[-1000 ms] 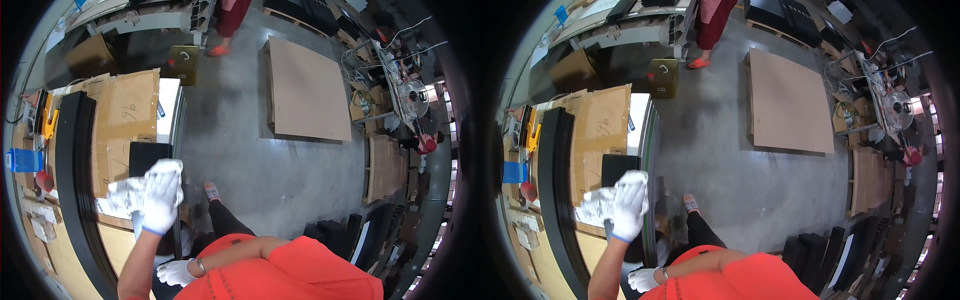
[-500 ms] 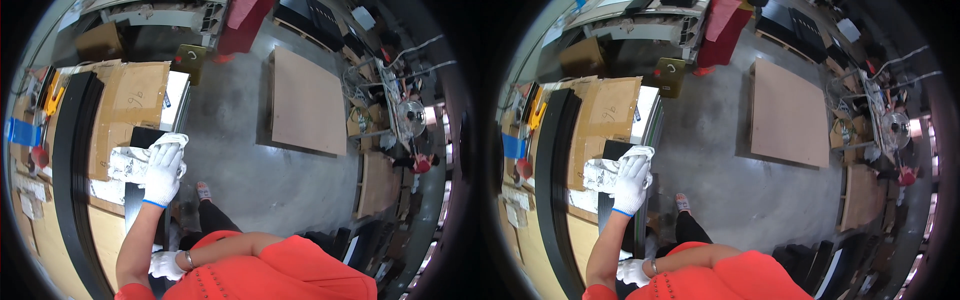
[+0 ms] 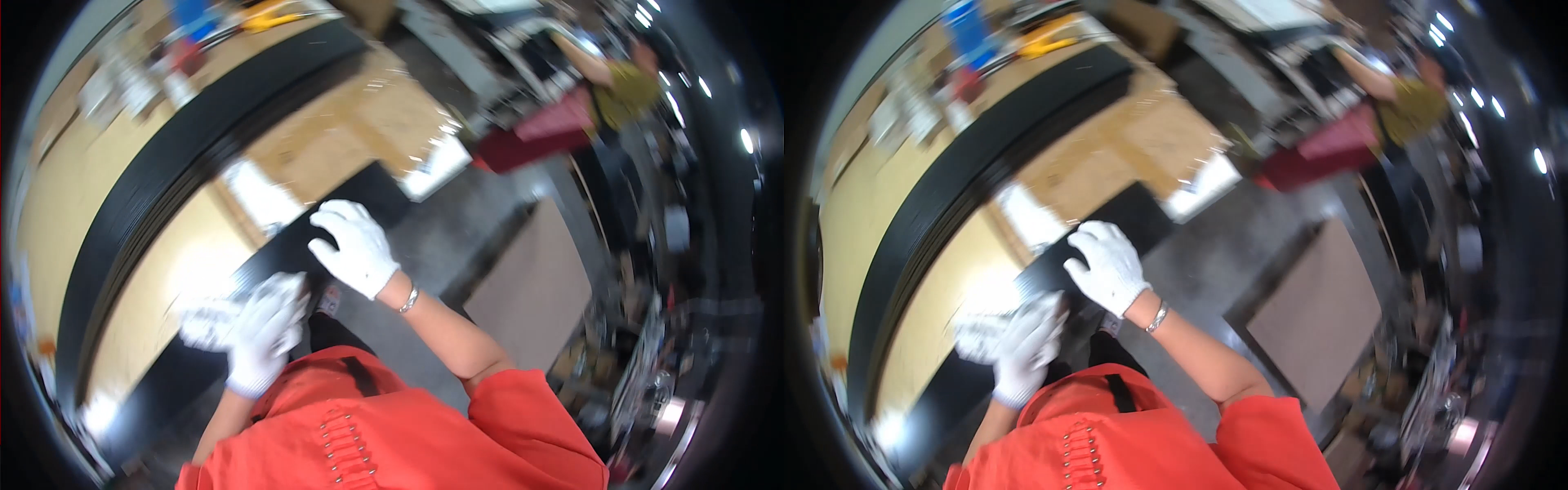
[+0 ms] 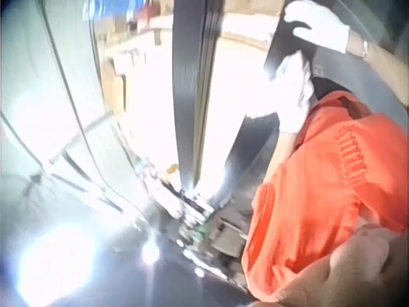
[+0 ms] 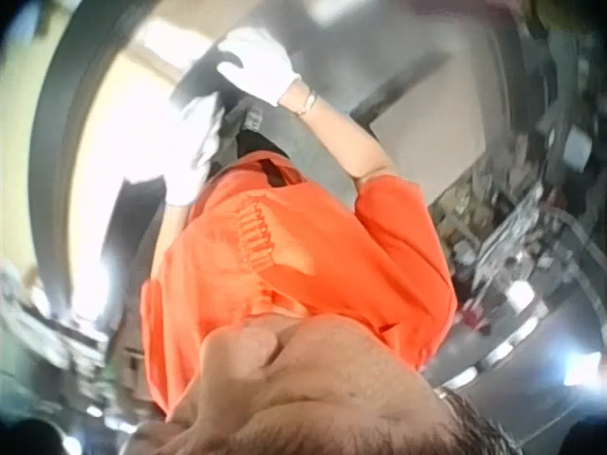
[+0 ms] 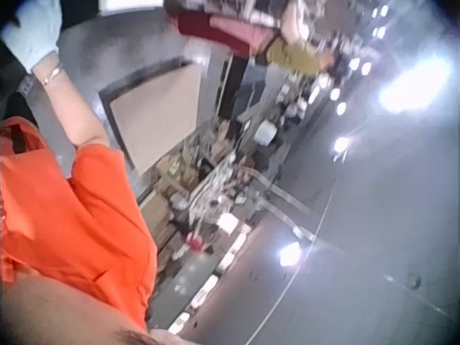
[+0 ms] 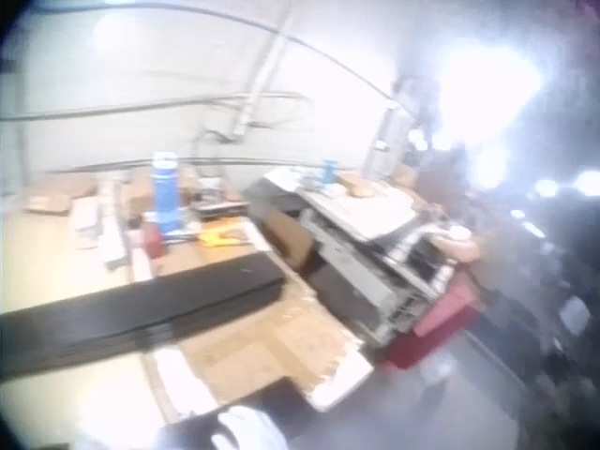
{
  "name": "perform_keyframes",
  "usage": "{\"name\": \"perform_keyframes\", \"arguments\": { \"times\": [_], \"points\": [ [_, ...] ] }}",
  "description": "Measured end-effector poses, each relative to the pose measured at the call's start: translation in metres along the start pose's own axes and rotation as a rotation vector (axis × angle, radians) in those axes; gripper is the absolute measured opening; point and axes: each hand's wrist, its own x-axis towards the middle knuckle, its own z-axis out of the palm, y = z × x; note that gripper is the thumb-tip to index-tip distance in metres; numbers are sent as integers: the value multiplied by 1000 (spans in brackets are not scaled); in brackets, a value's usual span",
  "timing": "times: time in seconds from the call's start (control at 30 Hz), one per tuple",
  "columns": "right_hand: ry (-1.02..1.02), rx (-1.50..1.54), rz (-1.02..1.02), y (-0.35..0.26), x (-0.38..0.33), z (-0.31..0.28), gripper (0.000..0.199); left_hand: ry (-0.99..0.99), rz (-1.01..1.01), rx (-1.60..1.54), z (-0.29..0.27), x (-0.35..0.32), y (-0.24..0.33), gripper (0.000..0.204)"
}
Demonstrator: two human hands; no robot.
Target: The person wipes black wooden boards with a cloth, applies liquid from a bottle, and touches up the edges using a small applicator block before wiping the surfaces again.
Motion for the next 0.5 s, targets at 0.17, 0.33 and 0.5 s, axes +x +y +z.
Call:
{"name": "perform_keyframes", "arguments": {
  "times": [0.17,0.33,0.5],
  "points": [
    [-202,-21,-258,-35,26,90,44,-48,-142,181,-1,-47,-9,55],
    [-224,-160,-406,-66,12,114,22,1309,-228,-1126,-85,-297,-90,34],
    [-256,-120,-446,-79,7,136,23,1063,-1079,-18,-111,-338,-41,41]
  ]
}}
